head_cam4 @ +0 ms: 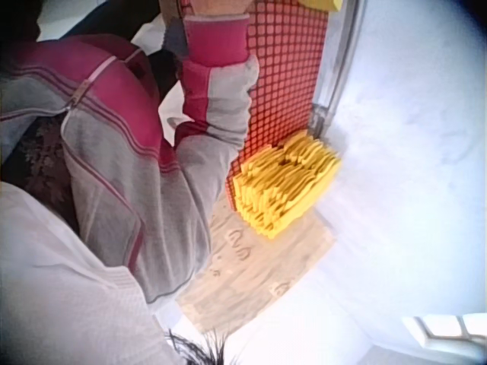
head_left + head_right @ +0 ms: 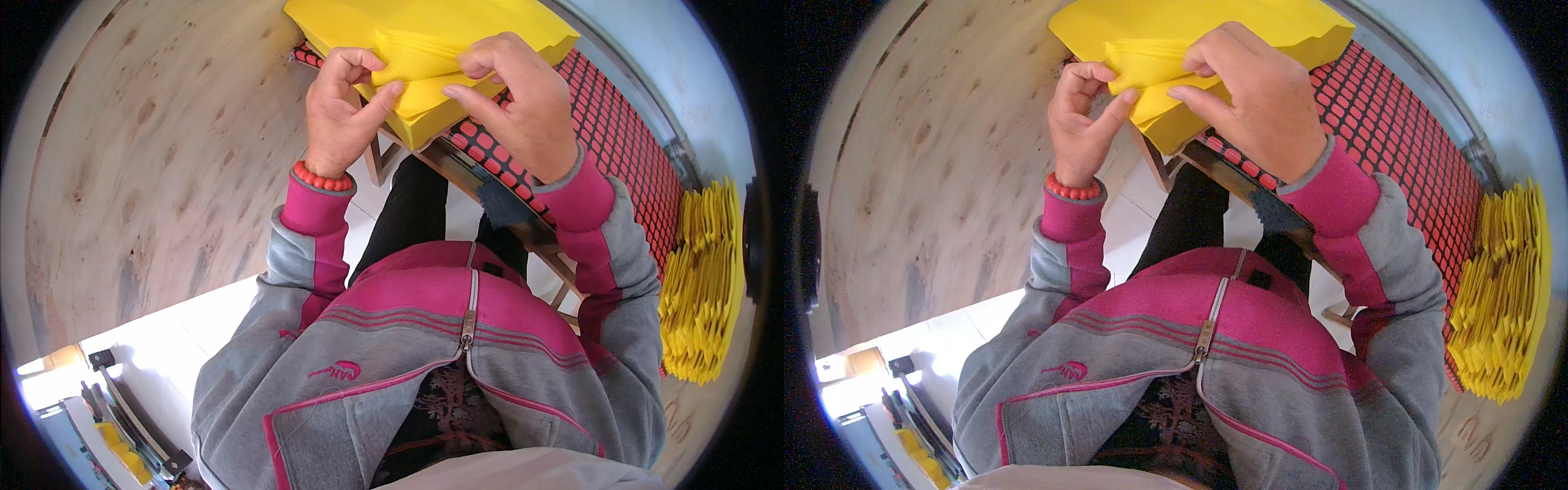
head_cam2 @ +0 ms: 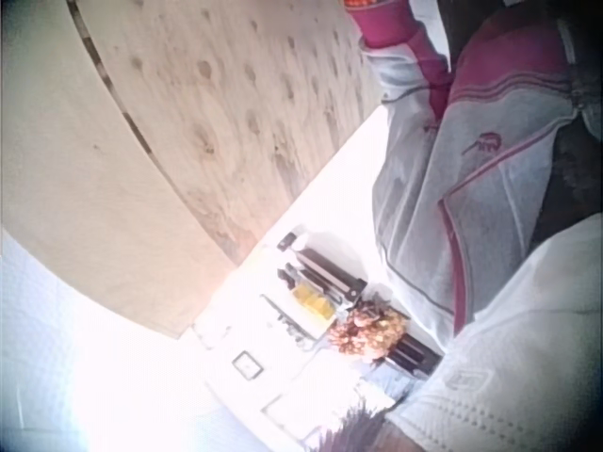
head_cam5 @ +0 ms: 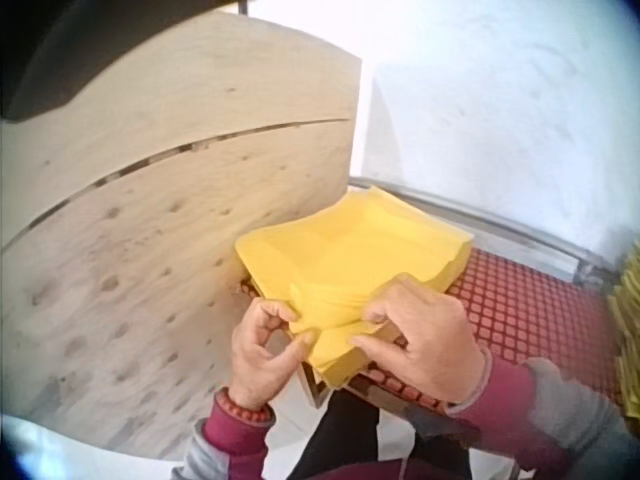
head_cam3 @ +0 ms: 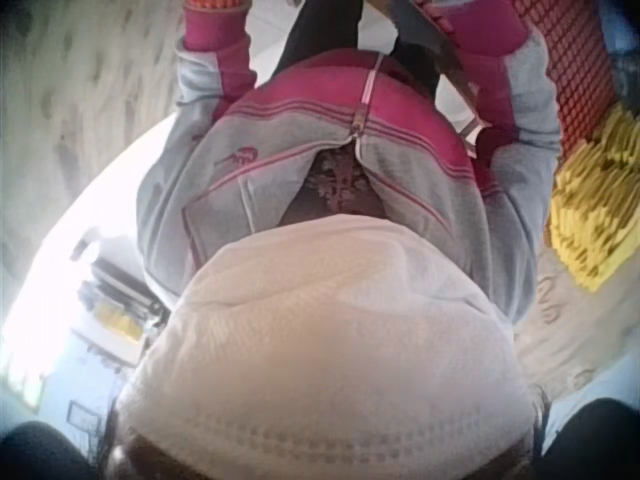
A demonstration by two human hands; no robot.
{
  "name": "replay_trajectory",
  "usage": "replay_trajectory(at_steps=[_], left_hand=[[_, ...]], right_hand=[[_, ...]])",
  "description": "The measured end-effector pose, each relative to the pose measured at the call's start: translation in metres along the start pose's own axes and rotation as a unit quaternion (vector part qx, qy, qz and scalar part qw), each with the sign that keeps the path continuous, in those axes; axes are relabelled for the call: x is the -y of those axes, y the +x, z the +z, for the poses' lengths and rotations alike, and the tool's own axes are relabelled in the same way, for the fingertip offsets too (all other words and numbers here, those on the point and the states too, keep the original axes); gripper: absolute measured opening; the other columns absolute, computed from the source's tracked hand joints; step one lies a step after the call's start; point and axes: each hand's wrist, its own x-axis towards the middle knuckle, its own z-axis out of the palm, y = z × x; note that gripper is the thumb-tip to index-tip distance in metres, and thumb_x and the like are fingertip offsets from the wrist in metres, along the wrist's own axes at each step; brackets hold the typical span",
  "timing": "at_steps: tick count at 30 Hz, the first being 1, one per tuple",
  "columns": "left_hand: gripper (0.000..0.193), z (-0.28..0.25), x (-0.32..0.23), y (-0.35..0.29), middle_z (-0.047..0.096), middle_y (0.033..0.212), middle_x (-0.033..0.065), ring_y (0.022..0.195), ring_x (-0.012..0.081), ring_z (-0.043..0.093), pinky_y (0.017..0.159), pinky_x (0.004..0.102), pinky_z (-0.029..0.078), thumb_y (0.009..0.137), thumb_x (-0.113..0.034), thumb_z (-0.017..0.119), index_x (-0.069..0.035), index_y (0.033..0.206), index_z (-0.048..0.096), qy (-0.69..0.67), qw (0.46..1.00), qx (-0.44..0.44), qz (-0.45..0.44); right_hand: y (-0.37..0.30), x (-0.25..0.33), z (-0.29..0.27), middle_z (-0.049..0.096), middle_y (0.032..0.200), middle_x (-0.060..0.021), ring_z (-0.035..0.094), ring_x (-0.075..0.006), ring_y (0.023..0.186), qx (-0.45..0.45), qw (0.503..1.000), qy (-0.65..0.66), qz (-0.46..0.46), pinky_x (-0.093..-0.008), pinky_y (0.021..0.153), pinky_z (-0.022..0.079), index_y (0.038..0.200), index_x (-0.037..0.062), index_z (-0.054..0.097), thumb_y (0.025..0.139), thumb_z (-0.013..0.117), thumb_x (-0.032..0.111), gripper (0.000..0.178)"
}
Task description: The person folds yellow paper sheets by hand on a patterned table. They smooth each fold, stack the finished sheets, and continue folding additional sheets from a nearby pile.
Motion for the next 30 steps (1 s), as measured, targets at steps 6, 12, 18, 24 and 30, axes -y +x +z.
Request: replay_trajectory(at_steps=[6, 12, 18, 24, 30], left_hand=[[0.034, -0.002, 0.002, -0.002, 0.066, 0.104, 0.0047, 0.098, 0.0130, 0.065, 0.090, 0.0281, 0.052, 0.083, -0.002, 0.080, -0.002, 0.110, 0.058, 0.006, 1.000, 0.001, -0.004], [0.033, -0.002, 0.007, -0.002, 0.068, 0.103, 0.0050, 0.097, 0.0136, 0.067, 0.088, 0.0279, 0.053, 0.083, -0.004, 0.081, -0.002, 0.108, 0.060, 0.028, 0.999, -0.009, 0.013], [0.024, -0.005, 0.003, -0.001, 0.069, 0.100, 0.0066, 0.096, 0.0153, 0.068, 0.086, 0.0282, 0.052, 0.083, -0.005, 0.080, -0.003, 0.103, 0.066, 0.085, 0.996, 0.015, 0.017], [0.020, -0.010, 0.002, 0.003, 0.071, 0.103, 0.0124, 0.097, 0.0233, 0.067, 0.087, 0.0319, 0.052, 0.081, -0.006, 0.080, -0.002, 0.098, 0.072, 0.101, 0.991, 0.055, 0.074], [0.023, -0.014, -0.007, 0.005, 0.071, 0.107, 0.0144, 0.103, 0.0272, 0.066, 0.094, 0.0345, 0.049, 0.082, -0.006, 0.072, -0.002, 0.105, 0.074, 0.106, 0.987, 0.100, 0.069]], right_hand=[[-0.004, -0.006, 0.015, 0.064, 0.089, -0.0074, 0.068, -0.0280, 0.078, -0.005, 0.999, -0.042, 0.007, -0.0366, 0.065, 0.053, 0.096, 0.0083, 0.063, 0.078, 0.082, 0.020, 0.028], [-0.006, -0.009, 0.018, 0.064, 0.088, -0.0067, 0.067, -0.0283, 0.078, -0.004, 0.999, -0.034, 0.016, -0.0371, 0.066, 0.054, 0.097, 0.0096, 0.065, 0.077, 0.081, 0.019, 0.027], [-0.003, -0.012, 0.021, 0.063, 0.088, -0.0035, 0.067, -0.0247, 0.079, -0.029, 0.994, -0.080, -0.073, -0.0365, 0.067, 0.053, 0.093, 0.0116, 0.066, 0.075, 0.079, 0.015, 0.023], [0.002, -0.015, 0.025, 0.059, 0.086, -0.0025, 0.064, -0.0230, 0.077, -0.031, 0.990, -0.069, -0.119, -0.0360, 0.065, 0.052, 0.091, 0.0123, 0.066, 0.075, 0.076, 0.015, 0.019], [0.001, -0.017, 0.027, 0.059, 0.086, -0.0016, 0.064, -0.0211, 0.078, -0.016, 0.985, -0.087, -0.145, -0.0349, 0.066, 0.051, 0.085, 0.0114, 0.062, 0.079, 0.066, 0.016, 0.009]])
